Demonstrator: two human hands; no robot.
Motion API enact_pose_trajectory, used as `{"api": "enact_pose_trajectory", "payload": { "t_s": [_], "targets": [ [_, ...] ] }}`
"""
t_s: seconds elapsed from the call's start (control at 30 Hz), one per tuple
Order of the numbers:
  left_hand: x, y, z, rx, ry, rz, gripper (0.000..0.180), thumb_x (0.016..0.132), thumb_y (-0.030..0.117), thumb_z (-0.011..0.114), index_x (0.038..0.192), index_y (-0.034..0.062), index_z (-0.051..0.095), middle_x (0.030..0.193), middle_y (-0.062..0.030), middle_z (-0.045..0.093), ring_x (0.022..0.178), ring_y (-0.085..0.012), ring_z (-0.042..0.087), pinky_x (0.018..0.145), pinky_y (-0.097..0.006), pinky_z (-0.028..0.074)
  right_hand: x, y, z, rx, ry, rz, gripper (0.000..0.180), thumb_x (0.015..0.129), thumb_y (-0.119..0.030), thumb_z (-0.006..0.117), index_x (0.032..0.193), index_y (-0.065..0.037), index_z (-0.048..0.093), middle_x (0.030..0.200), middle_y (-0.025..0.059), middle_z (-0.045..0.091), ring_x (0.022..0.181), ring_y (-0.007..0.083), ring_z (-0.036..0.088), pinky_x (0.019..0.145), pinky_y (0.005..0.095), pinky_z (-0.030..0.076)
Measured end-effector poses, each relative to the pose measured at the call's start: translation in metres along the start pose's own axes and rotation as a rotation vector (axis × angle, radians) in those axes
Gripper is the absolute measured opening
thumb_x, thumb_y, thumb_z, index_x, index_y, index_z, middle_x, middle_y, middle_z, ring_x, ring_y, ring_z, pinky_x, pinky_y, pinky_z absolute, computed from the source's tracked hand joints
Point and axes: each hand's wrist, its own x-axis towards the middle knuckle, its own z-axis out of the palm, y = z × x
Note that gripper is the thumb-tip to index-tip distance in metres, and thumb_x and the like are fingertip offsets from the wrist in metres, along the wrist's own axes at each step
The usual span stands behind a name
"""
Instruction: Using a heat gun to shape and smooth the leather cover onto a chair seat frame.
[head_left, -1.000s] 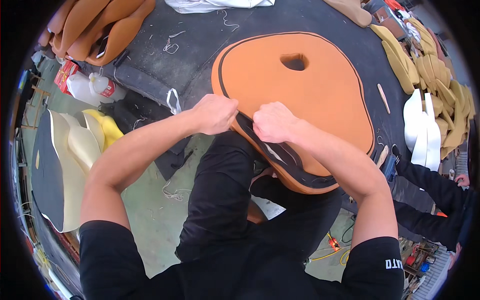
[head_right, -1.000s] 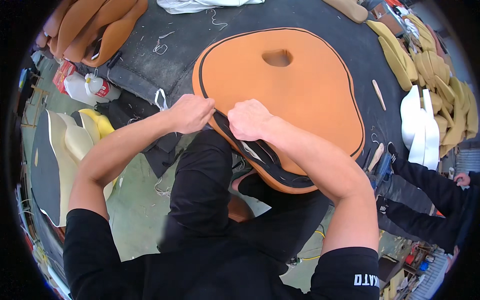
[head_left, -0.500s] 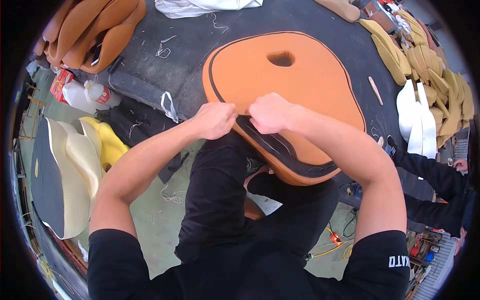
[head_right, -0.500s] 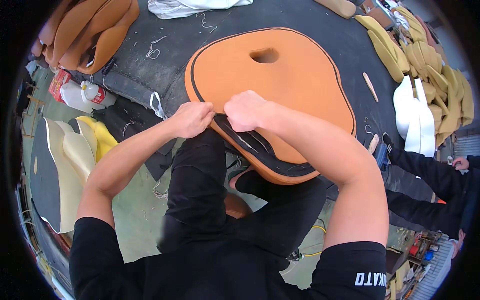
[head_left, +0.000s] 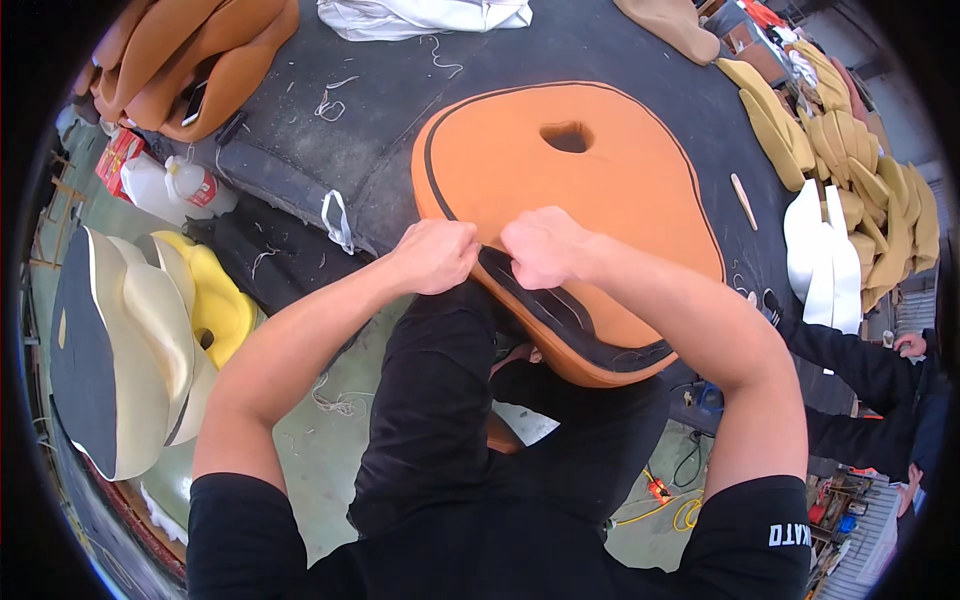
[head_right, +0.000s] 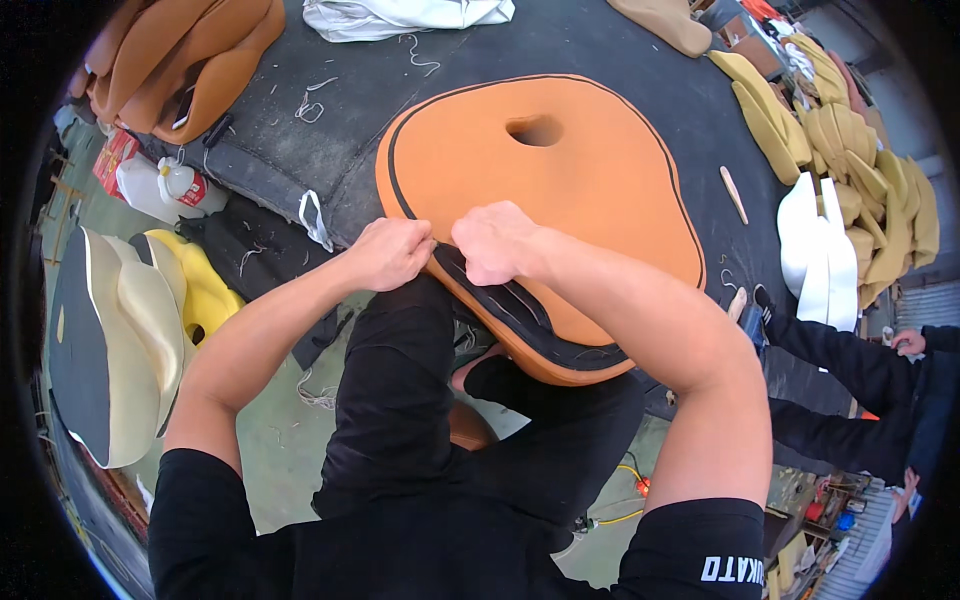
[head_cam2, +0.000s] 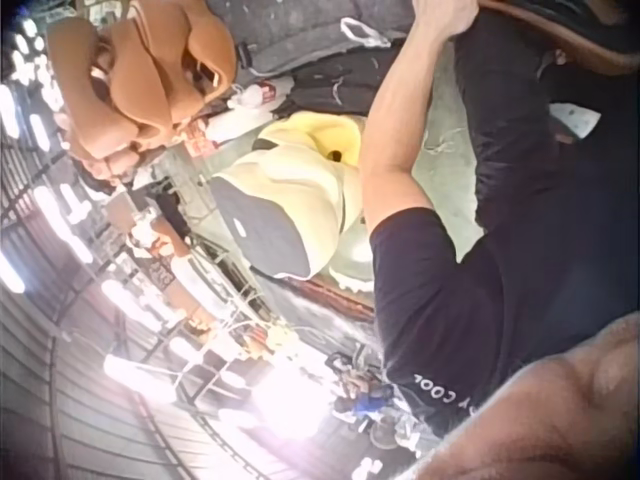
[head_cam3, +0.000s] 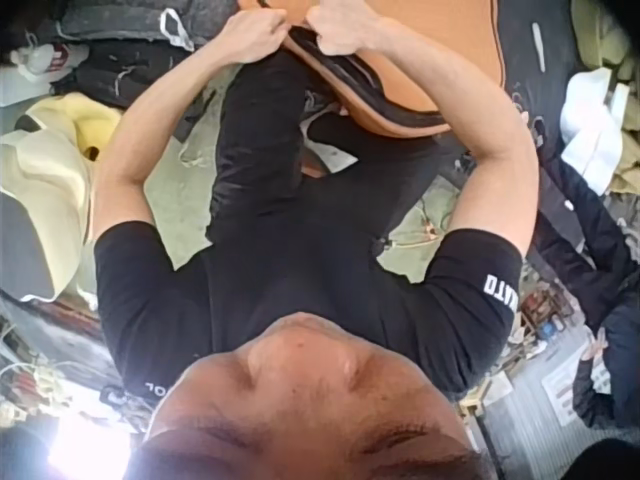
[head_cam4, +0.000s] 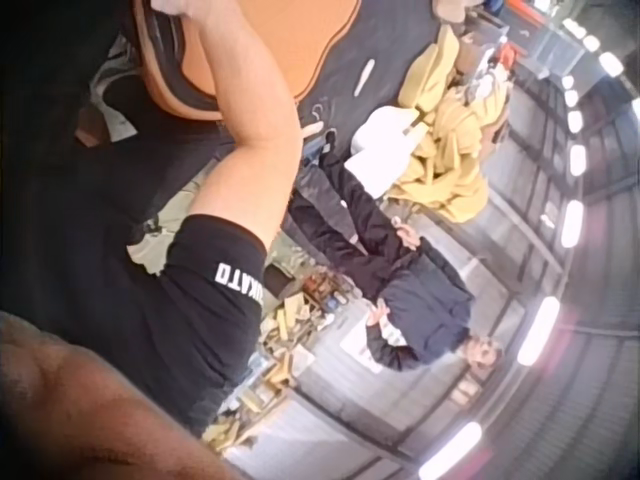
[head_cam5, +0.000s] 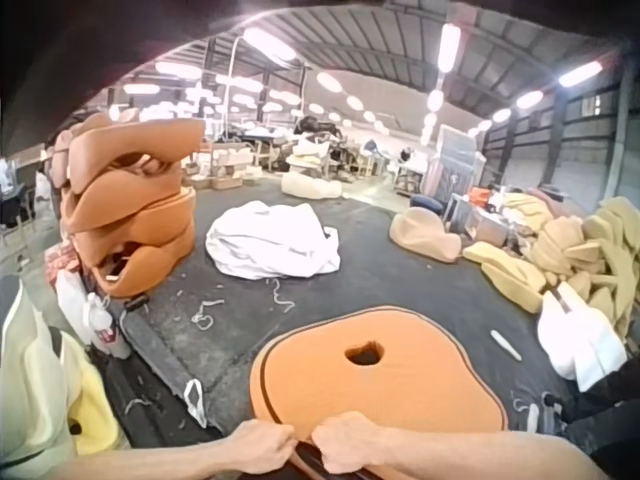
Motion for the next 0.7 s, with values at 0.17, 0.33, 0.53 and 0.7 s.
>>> {"api": "enact_pose_trajectory", "payload": {
  "t_s": [0.17,0.33,0.53,0.7],
  "targets": [
    [0.004,0.003,0.002,-0.007,0.004,0.001,0.029,0.098,0.024,0.055,0.086,-0.0017,0.063,0.079,-0.0268,0.067,0.083,-0.0483,0.068,0.074,-0.057,0.053,0.009,-0.002,-0.002,-0.457,0.025,-0.029,0.019,0.077,-0.023,0.072,0.087,-0.010,0.081,0.087,0.0130,0.079,0.086,0.0276,0.078,0.072,0.0415,0.060],
    [0.001,0.003,0.001,0.003,-0.015,-0.011,0.030,0.099,0.024,0.055,0.087,-0.0016,0.063,0.080,-0.0268,0.068,0.084,-0.0482,0.069,0.075,-0.057,0.053,0.001,0.000,-0.004,-0.466,-0.195,-0.028,0.024,0.081,-0.026,0.067,0.092,-0.011,0.082,0.094,0.0112,0.080,0.090,0.0289,0.078,0.075,0.0424,0.060],
    [-0.002,0.001,0.004,-0.025,-0.020,-0.013,0.029,0.100,0.025,0.055,0.090,-0.0011,0.064,0.083,-0.0263,0.069,0.087,-0.0481,0.069,0.076,-0.057,0.053,0.000,0.010,-0.001,-0.088,-0.375,0.038,0.029,0.079,-0.021,0.060,0.089,-0.002,0.080,0.097,0.0218,0.078,0.096,0.0394,0.076,0.082,0.0488,0.060],
    [-0.007,0.000,0.011,-0.058,-0.007,-0.047,0.028,0.097,0.021,0.057,0.089,-0.0027,0.069,0.087,-0.0290,0.071,0.090,-0.0489,0.071,0.081,-0.057,0.056,-0.012,-0.014,0.022,0.146,-0.168,0.081,0.027,0.080,-0.015,0.061,0.085,0.006,0.076,0.092,0.0304,0.074,0.093,0.0463,0.074,0.083,0.0514,0.060]
  ]
}}
